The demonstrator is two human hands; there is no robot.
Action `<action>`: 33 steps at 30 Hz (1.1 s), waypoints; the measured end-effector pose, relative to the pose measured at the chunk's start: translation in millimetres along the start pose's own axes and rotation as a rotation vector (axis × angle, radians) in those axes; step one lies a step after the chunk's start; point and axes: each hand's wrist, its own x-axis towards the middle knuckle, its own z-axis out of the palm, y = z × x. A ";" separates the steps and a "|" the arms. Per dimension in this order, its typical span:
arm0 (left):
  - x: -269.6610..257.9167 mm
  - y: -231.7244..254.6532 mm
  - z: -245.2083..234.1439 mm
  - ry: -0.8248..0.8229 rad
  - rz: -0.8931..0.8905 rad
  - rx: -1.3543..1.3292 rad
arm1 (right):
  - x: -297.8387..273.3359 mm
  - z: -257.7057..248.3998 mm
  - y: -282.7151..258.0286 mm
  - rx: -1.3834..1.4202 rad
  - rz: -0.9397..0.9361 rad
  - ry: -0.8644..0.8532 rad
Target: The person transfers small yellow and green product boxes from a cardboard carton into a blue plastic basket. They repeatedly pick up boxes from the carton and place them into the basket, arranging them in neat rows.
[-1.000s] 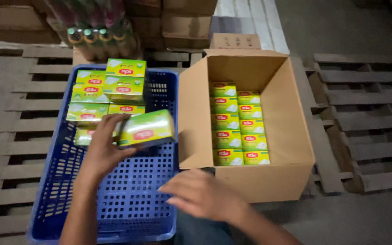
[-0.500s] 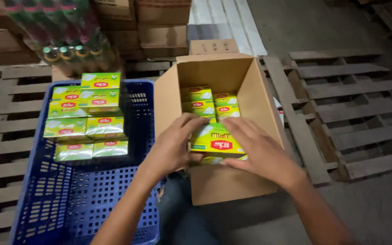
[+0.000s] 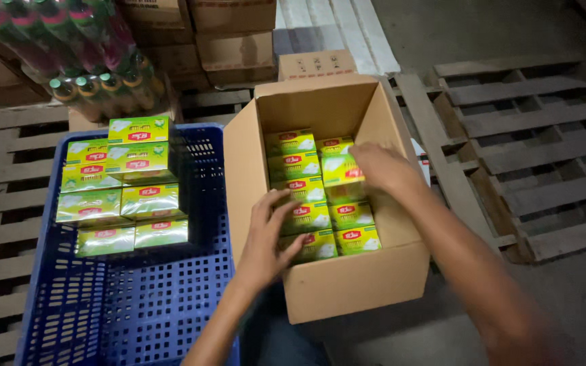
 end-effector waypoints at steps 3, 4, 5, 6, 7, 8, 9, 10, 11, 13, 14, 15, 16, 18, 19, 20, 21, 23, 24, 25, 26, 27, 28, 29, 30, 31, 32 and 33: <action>-4.9 -5.5 8.9 0.055 -0.016 -0.010 | 24.3 1.5 -6.0 -0.162 -0.054 0.383; -5.6 -5.8 7.8 0.050 -0.018 -0.009 | 36.0 5.3 -2.7 -0.158 -0.053 0.380; -6.0 -6.1 6.8 0.058 -0.016 -0.012 | 47.9 9.2 0.9 -0.162 -0.039 0.388; -6.0 -6.9 7.2 0.067 -0.013 -0.017 | 59.7 12.8 5.9 -0.169 -0.025 0.396; -6.3 -5.8 6.4 0.064 -0.014 -0.019 | 70.6 21.0 13.1 -0.168 -0.023 0.394; -7.3 -4.3 4.2 0.058 0.005 -0.021 | 81.0 30.9 18.6 -0.258 -0.023 0.450; -8.3 -3.0 2.4 0.052 0.023 -0.023 | 91.5 41.3 24.2 -0.349 -0.022 0.506; -9.7 -1.8 1.6 0.045 0.014 -0.024 | 98.5 43.3 25.6 -0.343 -0.024 0.497; -11.2 -1.0 0.7 0.030 0.010 -0.012 | 105.8 45.8 26.8 -0.302 0.000 0.419; -11.5 -1.0 -0.4 0.010 0.001 -0.006 | 119.7 56.0 32.3 -0.262 0.026 0.333; -11.0 -0.9 0.1 0.009 -0.006 -0.003 | 126.1 63.5 36.6 -0.306 0.027 0.330; -10.8 -0.4 0.6 0.008 -0.014 0.001 | 131.9 71.0 40.9 -0.350 0.027 0.327; -12.0 -0.4 1.1 0.002 -0.020 -0.003 | 132.9 78.8 41.7 -0.348 0.027 0.318; -12.6 -0.4 2.8 0.020 -0.017 0.008 | 135.6 90.0 45.6 -0.440 -0.052 0.487; -11.9 0.2 4.1 0.021 -0.019 0.003 | 132.0 88.6 44.0 -0.443 -0.052 0.482; -11.8 1.0 3.9 0.016 -0.017 -0.003 | 129.2 87.8 40.1 -0.404 -0.056 0.425; -11.8 2.1 3.7 0.011 -0.014 -0.009 | 126.0 86.8 36.3 -0.364 -0.059 0.367; -10.0 2.3 3.3 0.007 -0.016 -0.015 | 121.5 77.6 22.6 -0.408 -0.042 0.323; -9.5 3.0 3.0 0.002 -0.018 -0.020 | 118.4 72.9 15.6 -0.451 -0.024 0.280; -10.2 3.7 3.5 0.001 -0.020 -0.022 | 122.9 83.4 15.7 -0.452 -0.024 0.277; -9.7 3.8 3.5 -0.001 -0.023 -0.030 | 130.0 92.0 15.5 -0.468 -0.011 0.281; -9.5 4.0 3.5 -0.004 -0.027 -0.038 | 136.9 100.6 15.1 -0.484 0.002 0.284; -9.5 4.0 3.2 -0.005 -0.031 -0.037 | 139.2 109.6 16.6 -0.482 -0.001 0.282; -9.6 4.0 3.0 -0.005 -0.027 -0.037 | 141.3 118.7 18.1 -0.594 -0.016 0.473; -8.6 4.3 3.5 -0.006 -0.022 -0.039 | 142.3 127.0 21.7 -0.708 -0.025 0.666; -8.7 5.4 4.0 -0.008 -0.023 -0.041 | 142.6 134.5 17.9 -0.707 -0.024 0.663; -7.7 5.8 4.2 -0.001 -0.015 -0.039 | 144.2 139.9 15.0 -0.792 0.036 0.691; -6.8 6.5 4.4 0.006 -0.006 -0.037 | 145.5 145.2 12.1 -0.878 0.097 0.717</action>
